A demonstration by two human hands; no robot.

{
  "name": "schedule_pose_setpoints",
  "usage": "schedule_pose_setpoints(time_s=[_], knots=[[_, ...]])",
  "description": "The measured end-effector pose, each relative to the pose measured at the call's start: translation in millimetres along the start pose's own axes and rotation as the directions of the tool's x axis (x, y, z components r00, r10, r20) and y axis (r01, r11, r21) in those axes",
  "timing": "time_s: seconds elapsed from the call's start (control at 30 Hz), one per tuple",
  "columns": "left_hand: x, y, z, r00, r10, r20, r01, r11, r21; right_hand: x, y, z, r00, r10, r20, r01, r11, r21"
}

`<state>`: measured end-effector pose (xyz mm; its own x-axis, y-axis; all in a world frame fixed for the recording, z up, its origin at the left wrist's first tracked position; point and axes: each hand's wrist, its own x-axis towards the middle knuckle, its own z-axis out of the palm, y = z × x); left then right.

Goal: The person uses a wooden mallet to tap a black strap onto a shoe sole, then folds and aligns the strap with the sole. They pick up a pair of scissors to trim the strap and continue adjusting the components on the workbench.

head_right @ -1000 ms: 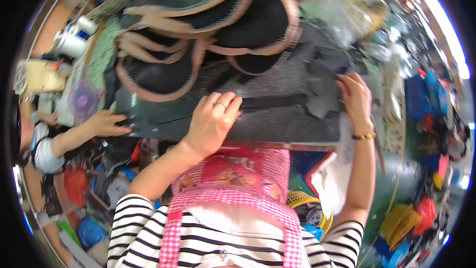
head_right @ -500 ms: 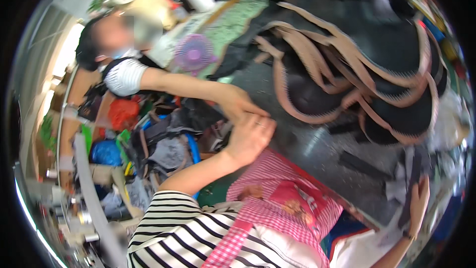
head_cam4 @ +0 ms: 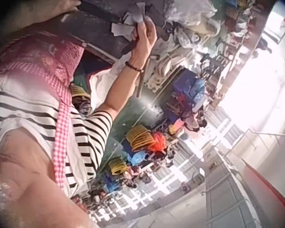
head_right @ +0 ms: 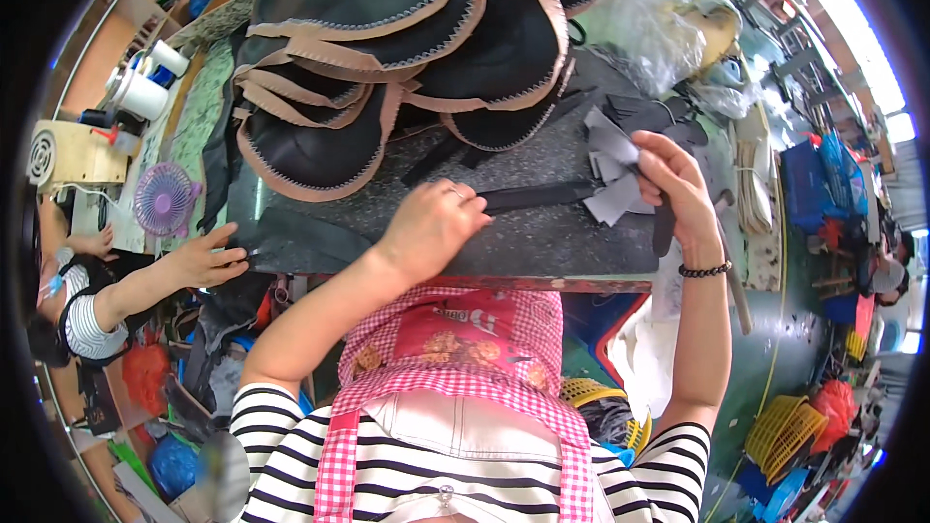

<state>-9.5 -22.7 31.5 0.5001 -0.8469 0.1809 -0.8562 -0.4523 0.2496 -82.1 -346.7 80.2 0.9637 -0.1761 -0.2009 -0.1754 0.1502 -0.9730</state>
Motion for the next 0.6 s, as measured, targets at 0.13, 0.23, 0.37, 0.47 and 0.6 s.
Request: schedule_pose_setpoints(time_s=[0.13,0.23,0.37,0.47,0.6], knots=[[-3,-17,4,0.979,0.157,-0.132,-0.142,0.983,0.117,-24,0,41,0.949,0.124,0.291,-0.005,0.926,-0.378],[-4,-20,-2,0.985,0.169,-0.039,-0.158,0.969,0.188,-23,23,97,0.821,-0.042,0.569,0.372,0.797,-0.477],[-10,-32,-24,0.989,0.036,-0.144,-0.026,0.997,0.07,-18,35,140,0.804,-0.053,0.593,0.548,0.454,-0.702],[-29,-28,-54,0.9,-0.053,-0.433,0.037,0.998,-0.045,-11,38,146,0.807,-0.06,0.588,0.545,0.462,-0.7],[-74,-11,-55,0.89,0.094,-0.447,-0.049,0.993,0.112,18,50,121,0.884,-0.043,0.465,0.238,0.898,-0.371]])
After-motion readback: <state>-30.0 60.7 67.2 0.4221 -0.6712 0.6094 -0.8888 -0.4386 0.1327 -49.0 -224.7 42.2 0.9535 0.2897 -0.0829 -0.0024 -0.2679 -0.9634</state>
